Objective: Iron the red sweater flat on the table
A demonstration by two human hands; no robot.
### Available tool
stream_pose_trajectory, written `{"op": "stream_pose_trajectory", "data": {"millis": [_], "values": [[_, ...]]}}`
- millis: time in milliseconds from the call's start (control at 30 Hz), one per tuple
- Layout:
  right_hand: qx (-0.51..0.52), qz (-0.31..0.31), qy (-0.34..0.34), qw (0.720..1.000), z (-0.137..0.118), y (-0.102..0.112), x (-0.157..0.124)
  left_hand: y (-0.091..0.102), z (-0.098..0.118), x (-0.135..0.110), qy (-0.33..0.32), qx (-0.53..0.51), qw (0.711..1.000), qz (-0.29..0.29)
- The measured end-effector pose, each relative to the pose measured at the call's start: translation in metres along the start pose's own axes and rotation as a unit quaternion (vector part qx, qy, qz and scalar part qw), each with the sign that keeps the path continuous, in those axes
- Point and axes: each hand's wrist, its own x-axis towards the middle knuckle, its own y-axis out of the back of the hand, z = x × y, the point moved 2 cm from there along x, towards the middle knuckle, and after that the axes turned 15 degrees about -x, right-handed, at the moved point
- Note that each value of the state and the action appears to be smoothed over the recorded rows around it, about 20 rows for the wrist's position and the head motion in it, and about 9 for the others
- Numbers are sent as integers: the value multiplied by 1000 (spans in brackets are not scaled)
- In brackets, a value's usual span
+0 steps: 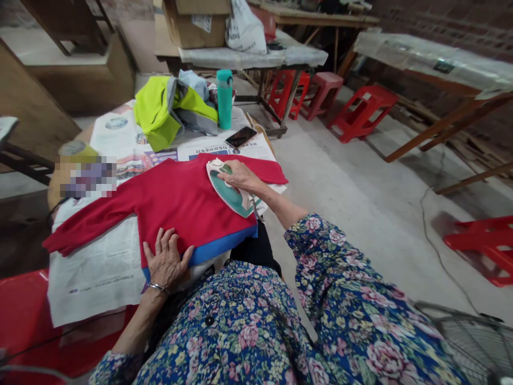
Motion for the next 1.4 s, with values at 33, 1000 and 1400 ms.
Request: {"op": "stream_pose_trajectory", "data": {"millis": [33, 1000, 1400], "values": [[-7, -2, -7, 1000, -2, 1, 2, 0, 0, 0, -1, 2, 1000, 1], [-21, -105, 49, 993, -44, -25, -47, 0, -3, -5, -26, 26, 999, 11], [10, -48, 57, 997, -68, -31, 44, -1, 3, -4, -20, 28, 999, 3]]}}
